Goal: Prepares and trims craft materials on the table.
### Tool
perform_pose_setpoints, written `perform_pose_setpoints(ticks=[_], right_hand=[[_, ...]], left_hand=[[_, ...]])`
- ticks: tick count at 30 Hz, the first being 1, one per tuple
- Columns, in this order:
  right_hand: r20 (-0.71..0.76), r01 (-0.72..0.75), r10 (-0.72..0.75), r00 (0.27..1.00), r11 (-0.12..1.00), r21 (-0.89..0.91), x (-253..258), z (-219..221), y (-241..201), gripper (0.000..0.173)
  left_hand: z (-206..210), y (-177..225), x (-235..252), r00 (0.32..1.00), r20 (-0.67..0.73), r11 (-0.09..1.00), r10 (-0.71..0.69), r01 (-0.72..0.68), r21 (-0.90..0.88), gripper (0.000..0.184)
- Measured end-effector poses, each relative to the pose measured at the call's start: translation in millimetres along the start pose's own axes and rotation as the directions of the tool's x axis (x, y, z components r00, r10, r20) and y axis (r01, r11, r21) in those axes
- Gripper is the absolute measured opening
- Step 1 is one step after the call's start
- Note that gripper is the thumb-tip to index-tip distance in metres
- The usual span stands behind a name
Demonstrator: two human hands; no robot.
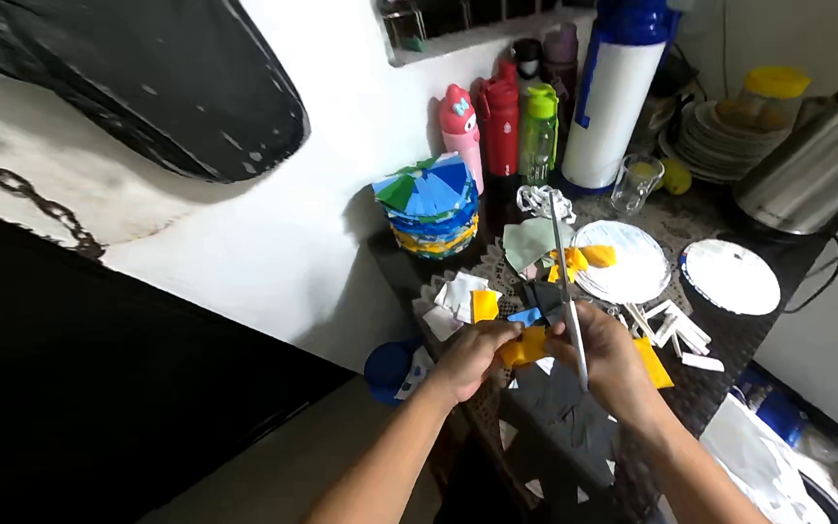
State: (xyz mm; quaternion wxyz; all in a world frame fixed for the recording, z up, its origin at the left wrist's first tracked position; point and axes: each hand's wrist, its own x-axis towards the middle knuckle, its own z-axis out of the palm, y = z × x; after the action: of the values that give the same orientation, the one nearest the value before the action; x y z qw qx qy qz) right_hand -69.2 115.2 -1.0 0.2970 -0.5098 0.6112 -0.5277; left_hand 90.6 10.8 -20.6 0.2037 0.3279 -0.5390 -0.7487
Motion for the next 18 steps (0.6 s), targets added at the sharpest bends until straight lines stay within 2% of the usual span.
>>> perform_pose_setpoints(ticks=[2,4,6,9,11,15,18], right_hand=[[-0.008,-0.016,0.015,1.000,0.998,-0.059,19,5,1,0.011],[-0.002,-0.032,0.032,0.999,0.994,-0.106,33,8,2,0.013],[0.000,-0.041,0.041,0.999,0.989,-0.142,42,11,3,0.013],[-0.013,-0.020,0.018,1.000,0.987,-0.159,46,12,2,0.012],[-0.031,-0.002,-0.003,1.000,0.989,-0.147,45,12,1,0.012],[-0.054,-0.004,-0.003,0.999,0.991,-0.136,44,15,4,0.010],[-0.069,-0.028,0.017,0.998,0.986,-0.165,45,14,4,0.009]], left_hand=[[-7,-1,15,0.992,-0.051,0.982,-0.111,0.102,-0.157,0.032],[-14,-7,25,0.988,-0.033,0.953,-0.148,0.133,-0.273,0.033],[-18,-13,26,0.993,0.022,0.931,-0.113,0.114,-0.347,0.032],[-25,-22,20,0.994,0.113,0.922,0.013,0.032,-0.387,0.024],[-25,-24,19,0.992,0.114,0.924,0.057,-0.010,-0.381,0.018],[-14,-18,24,0.997,-0.047,0.957,0.060,-0.071,-0.281,0.008],[-11,-14,35,0.986,-0.113,0.992,0.125,-0.128,-0.014,0.007]])
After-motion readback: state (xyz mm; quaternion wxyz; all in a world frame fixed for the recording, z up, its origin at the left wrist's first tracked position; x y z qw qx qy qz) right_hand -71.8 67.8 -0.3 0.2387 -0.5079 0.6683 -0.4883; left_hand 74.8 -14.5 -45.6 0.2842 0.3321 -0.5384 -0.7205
